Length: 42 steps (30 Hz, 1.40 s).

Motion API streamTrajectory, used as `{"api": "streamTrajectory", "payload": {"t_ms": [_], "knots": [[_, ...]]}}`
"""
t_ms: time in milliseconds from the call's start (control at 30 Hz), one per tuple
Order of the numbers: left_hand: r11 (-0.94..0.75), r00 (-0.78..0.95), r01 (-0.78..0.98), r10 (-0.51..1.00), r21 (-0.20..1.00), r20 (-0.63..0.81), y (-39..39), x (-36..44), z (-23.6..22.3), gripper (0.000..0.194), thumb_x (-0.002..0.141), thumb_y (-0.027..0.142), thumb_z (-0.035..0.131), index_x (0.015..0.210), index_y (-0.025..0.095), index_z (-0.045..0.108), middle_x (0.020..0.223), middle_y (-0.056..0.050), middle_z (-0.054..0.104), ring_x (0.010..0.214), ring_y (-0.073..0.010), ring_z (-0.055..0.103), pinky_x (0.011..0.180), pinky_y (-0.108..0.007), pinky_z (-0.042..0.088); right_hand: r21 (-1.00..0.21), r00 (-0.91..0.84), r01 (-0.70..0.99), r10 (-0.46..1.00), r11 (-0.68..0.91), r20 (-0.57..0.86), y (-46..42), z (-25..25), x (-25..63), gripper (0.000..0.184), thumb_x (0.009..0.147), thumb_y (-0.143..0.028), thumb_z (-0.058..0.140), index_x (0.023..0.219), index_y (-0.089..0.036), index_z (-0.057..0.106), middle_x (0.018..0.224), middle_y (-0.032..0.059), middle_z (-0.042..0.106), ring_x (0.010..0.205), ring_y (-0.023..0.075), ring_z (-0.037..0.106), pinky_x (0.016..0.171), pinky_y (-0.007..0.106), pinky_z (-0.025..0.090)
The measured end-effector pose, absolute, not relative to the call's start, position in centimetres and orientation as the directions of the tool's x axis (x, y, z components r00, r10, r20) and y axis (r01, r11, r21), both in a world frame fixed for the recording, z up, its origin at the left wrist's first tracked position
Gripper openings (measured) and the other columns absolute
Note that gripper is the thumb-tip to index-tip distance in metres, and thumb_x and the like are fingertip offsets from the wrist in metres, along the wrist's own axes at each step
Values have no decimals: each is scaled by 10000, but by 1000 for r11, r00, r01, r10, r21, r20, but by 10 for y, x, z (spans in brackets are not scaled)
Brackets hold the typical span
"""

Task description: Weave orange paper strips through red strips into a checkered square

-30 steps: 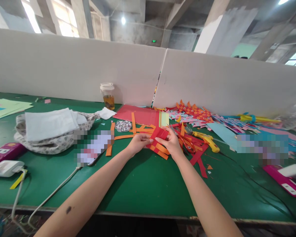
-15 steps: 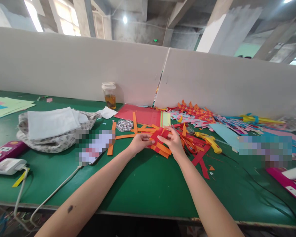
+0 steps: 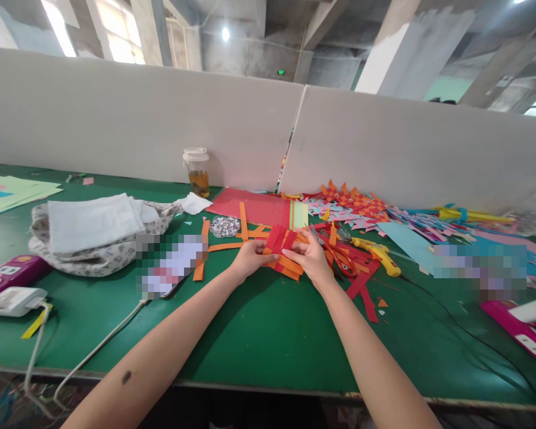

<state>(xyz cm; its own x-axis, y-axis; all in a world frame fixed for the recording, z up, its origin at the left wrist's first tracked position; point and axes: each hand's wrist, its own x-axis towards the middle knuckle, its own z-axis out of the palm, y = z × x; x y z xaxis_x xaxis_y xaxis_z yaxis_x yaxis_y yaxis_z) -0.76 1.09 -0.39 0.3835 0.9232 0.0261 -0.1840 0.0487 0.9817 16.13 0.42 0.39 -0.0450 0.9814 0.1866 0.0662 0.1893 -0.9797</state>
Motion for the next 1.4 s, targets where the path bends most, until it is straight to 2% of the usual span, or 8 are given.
{"api": "streamTrajectory", "payload": {"t_ms": [367, 500, 633, 700, 867, 1133, 1300, 1400], "knots": [[79, 372, -171, 928, 982, -10, 8, -7, 0, 424, 551, 299, 763, 919, 123, 650, 886, -90, 690, 762, -178, 648, 710, -286, 513, -980, 23, 71, 982, 186, 188, 6, 4, 160, 691, 554, -336, 752, 1152, -249, 417, 698, -18, 623, 698, 193, 633, 729, 366, 500], [49, 279, -241, 960, 969, 20, 10, -8, 1, 401, 555, 275, 761, 900, 115, 637, 890, -95, 687, 776, -175, 646, 733, -294, 512, -992, -17, 72, 994, 105, 104, 3, 9, 159, 715, 547, -343, 755, 1168, -215, 423, 744, 1, 637, 751, 179, 625, 755, 339, 480], [85, 197, -221, 980, 972, -41, 14, -10, 0, 394, 547, 277, 764, 890, 136, 632, 902, -86, 682, 751, -177, 648, 666, -277, 523, -986, -86, 134, 993, 98, 87, 0, 11, 159, 758, 558, -354, 747, 1217, -211, 400, 699, -17, 618, 637, 151, 598, 628, 298, 476], [112, 216, -243, 975, 964, -59, 14, -10, 0, 397, 553, 293, 761, 895, 138, 632, 902, -86, 682, 749, -185, 651, 665, -286, 526, -985, -113, 129, 989, 114, 100, 0, 11, 159, 758, 563, -358, 742, 1221, -209, 395, 688, -22, 613, 596, 141, 584, 584, 281, 466], [119, 274, -331, 961, 936, -25, 13, -11, 1, 413, 564, 282, 763, 914, 108, 627, 836, -98, 693, 730, -197, 658, 740, -338, 523, -980, -143, 148, 983, 134, 113, -1, 9, 159, 721, 587, -353, 727, 1215, -219, 400, 691, -17, 620, 625, 146, 593, 609, 288, 472], [103, 250, -373, 968, 922, -7, 16, -10, -3, 450, 557, 267, 774, 948, 136, 594, 852, -84, 701, 754, -202, 663, 767, -354, 521, -975, -25, 188, 993, 121, 119, 0, 10, 161, 658, 576, -361, 719, 1159, -196, 465, 638, -23, 610, 610, 152, 595, 600, 299, 483], [76, 348, -312, 937, 947, 40, 13, -10, -2, 427, 570, 306, 756, 935, 124, 631, 881, -92, 696, 795, -201, 656, 786, -332, 507, -987, -12, 93, 991, 134, 133, 1, 10, 160, 630, 563, -340, 739, 1119, -208, 475, 740, 5, 642, 734, 181, 622, 716, 335, 488], [52, 438, -257, 896, 965, 68, 9, -8, -1, 426, 571, 314, 751, 936, 120, 649, 906, -95, 693, 811, -194, 649, 773, -310, 502, -981, -1, 76, 984, 179, 180, 2, 10, 160, 632, 570, -332, 743, 1133, -232, 474, 734, -7, 626, 708, 174, 616, 705, 332, 492]]}}
